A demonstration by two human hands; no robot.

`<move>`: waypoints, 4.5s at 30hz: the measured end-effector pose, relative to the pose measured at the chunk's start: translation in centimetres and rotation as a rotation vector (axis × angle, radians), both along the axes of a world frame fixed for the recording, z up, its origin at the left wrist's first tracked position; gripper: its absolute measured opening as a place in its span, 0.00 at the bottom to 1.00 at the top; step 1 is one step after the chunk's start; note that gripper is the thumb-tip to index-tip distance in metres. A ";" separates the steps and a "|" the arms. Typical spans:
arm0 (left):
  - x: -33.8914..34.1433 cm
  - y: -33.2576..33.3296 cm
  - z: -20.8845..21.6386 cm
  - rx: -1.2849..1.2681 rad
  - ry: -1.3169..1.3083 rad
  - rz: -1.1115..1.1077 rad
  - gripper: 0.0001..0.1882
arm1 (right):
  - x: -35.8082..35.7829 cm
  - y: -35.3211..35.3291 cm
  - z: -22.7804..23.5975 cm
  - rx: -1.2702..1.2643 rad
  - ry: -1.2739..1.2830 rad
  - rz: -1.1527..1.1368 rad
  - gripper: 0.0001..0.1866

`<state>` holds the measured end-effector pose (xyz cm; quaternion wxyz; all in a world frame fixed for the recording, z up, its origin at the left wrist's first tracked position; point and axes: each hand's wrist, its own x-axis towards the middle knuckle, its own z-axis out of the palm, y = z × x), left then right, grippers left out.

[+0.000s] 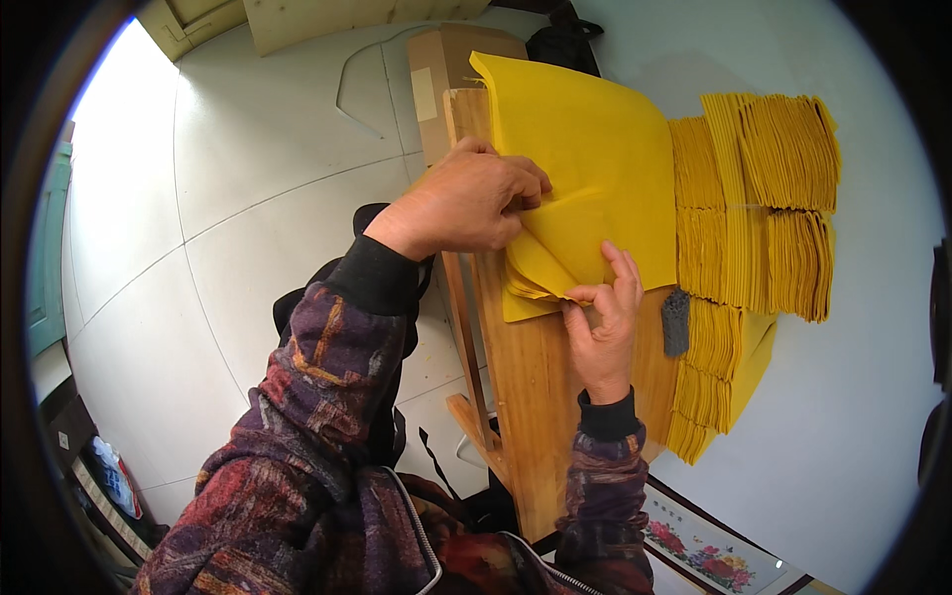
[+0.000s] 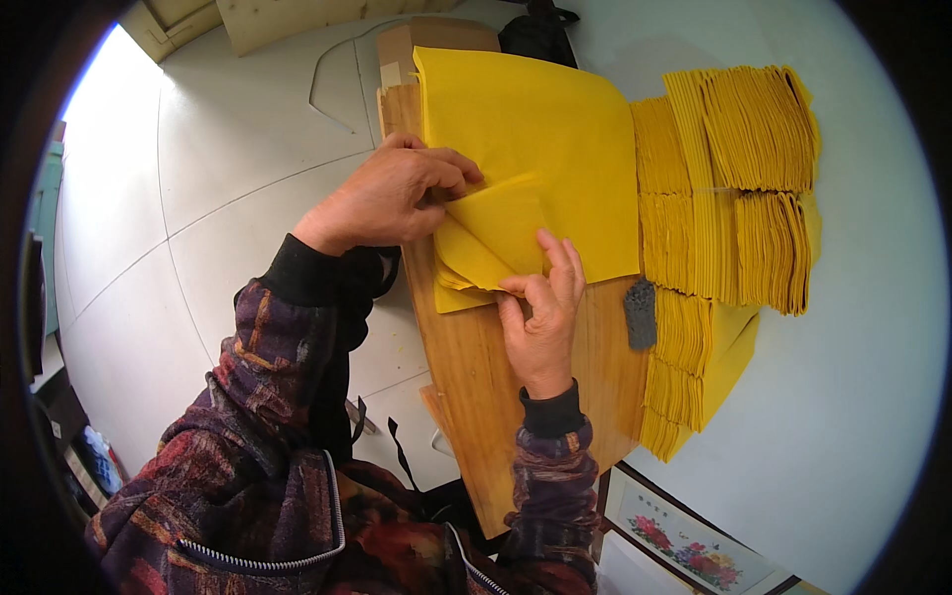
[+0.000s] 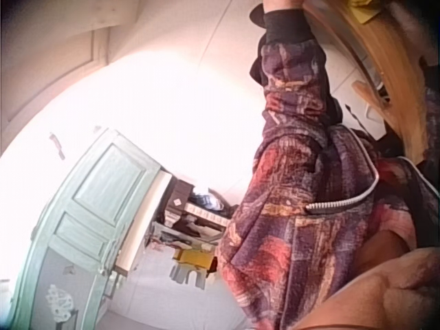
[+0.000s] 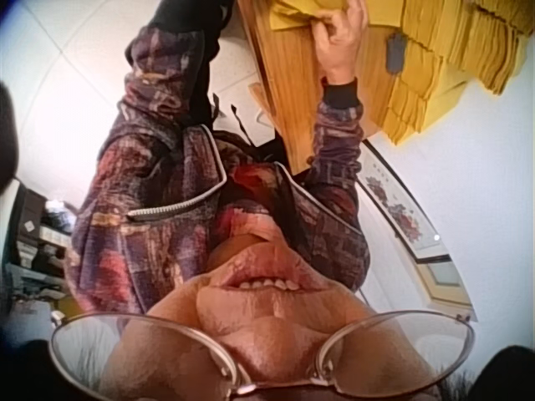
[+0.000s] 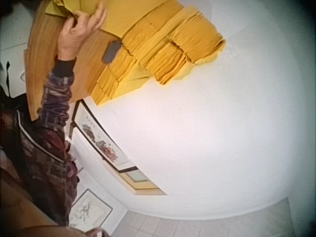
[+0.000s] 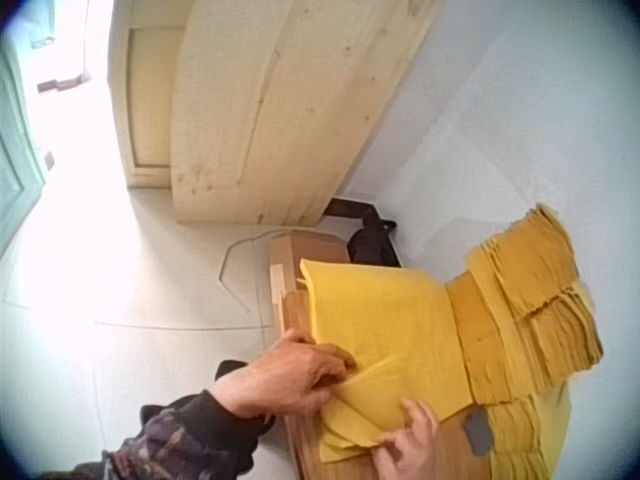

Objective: The person sits on the floor and repeatedly folds yellow sheets in half, then in half again, smoothing each crease. They stack the folded sheets into a neat pile on the wooden table.

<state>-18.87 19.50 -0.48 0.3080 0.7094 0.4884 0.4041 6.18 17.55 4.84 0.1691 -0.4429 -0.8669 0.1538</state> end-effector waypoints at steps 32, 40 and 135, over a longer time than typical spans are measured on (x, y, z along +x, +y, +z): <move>0.8 0.3 -0.2 0.018 0.025 0.101 0.08 | 0.1 -0.6 -1.0 0.322 0.035 -0.013 0.32; 0.8 0.4 -0.1 -0.002 0.035 0.107 0.09 | 0.6 -0.9 -1.4 0.354 0.041 -0.018 0.25; -0.4 -0.3 0.3 0.016 0.022 -0.052 0.07 | -0.1 0.5 -0.1 -0.085 0.239 -0.077 0.07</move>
